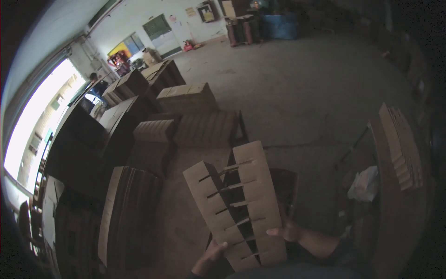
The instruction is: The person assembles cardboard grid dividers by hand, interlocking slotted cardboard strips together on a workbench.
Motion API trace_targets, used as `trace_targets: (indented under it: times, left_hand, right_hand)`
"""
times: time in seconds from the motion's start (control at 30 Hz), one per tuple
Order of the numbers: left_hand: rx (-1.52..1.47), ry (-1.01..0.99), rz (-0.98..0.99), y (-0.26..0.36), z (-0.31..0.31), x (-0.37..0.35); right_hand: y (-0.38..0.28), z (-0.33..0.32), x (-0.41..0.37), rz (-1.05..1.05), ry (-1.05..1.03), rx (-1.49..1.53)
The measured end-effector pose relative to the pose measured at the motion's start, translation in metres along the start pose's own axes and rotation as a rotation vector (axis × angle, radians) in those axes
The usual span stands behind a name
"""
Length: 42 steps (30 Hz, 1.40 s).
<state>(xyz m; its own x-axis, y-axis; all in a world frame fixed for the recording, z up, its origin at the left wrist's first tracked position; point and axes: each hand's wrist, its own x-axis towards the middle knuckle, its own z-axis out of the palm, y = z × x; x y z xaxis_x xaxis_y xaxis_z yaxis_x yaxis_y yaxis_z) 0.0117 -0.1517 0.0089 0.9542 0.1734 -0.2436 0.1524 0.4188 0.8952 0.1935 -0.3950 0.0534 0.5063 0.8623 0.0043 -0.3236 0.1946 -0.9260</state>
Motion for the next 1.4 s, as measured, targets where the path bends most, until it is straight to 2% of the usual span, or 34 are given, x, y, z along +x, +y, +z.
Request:
trace_targets:
  times: [0.1,0.2,0.27,0.3,0.33,0.37,0.4,0.47,0.5,0.57,0.63,0.7,0.77,0.8,0.87,0.9,1.0,1.1,1.2,1.3,1.4]
  left_hand:
    - [0.044,0.137,-0.201,-0.010,0.008,-0.012]
    - [0.059,0.192,-0.212,-0.002,0.018,-0.017]
    - [0.094,0.323,-0.234,0.005,0.025,-0.026]
    - [0.111,0.319,-0.244,-0.004,0.015,-0.034]
    - [0.450,0.294,-0.010,-0.027,-0.009,-0.043]
    - [0.764,0.245,0.249,-0.050,-0.035,-0.047]
    - [0.903,0.166,0.401,-0.046,-0.025,-0.019]
    - [0.716,-0.207,0.314,0.020,0.080,0.055]
    - [0.626,-0.374,0.255,0.029,0.094,0.057]
    - [0.457,-0.648,0.118,0.009,0.043,0.017]
    - [0.292,-0.837,-0.043,-0.017,0.002,0.038]
    - [0.127,-0.950,-0.196,-0.040,-0.048,0.066]
    - [-0.053,-0.976,-0.325,-0.050,-0.120,0.058]
    - [0.029,-0.403,-0.167,-0.004,-0.062,0.064]
    - [-0.006,-0.068,-0.067,0.028,-0.035,0.063]
    - [-0.013,0.048,-0.034,0.029,-0.038,0.050]
    - [-0.181,0.051,0.104,0.039,-0.037,0.029]
    - [-0.267,0.056,0.281,0.056,-0.023,0.000]
    - [-0.352,0.187,0.412,0.052,-0.033,-0.030]
    - [-0.296,0.191,0.479,0.058,-0.047,-0.050]
    - [-0.315,0.232,0.514,0.056,-0.063,-0.065]
  right_hand:
    - [0.008,-0.001,-0.001,0.052,-0.018,0.009]
    - [0.019,-0.003,0.002,0.023,-0.005,-0.015]
    - [0.020,0.000,0.000,0.087,0.019,-0.052]
    - [0.022,0.002,-0.001,0.090,0.059,-0.069]
    - [0.024,0.002,-0.002,0.155,0.049,-0.086]
    - [0.025,0.002,-0.006,0.222,0.055,-0.098]
    - [0.028,0.001,-0.010,0.241,0.109,-0.107]
    - [0.036,-0.005,-0.016,0.222,0.167,-0.002]
    - [0.041,-0.014,-0.015,0.208,0.207,0.018]
    - [0.054,-0.039,-0.006,0.184,0.128,-0.028]
    - [0.047,-0.065,-0.012,0.203,0.160,-0.056]
    - [0.035,-0.081,-0.014,0.248,0.224,-0.092]
    - [0.033,-0.084,0.008,0.313,0.209,-0.117]
    - [0.030,-0.091,0.007,0.323,0.181,-0.087]
    - [0.028,-0.098,0.004,0.346,0.397,-0.115]
    - [0.034,-0.103,0.002,0.360,0.419,-0.120]
    - [0.061,-0.118,0.013,0.497,0.487,-0.198]
    - [0.102,-0.128,0.036,0.429,0.345,-0.093]
    - [0.109,-0.095,0.085,0.511,0.243,-0.063]
    - [0.100,-0.047,0.139,0.599,0.123,-0.060]
    - [0.138,-0.020,0.189,0.666,0.180,-0.099]
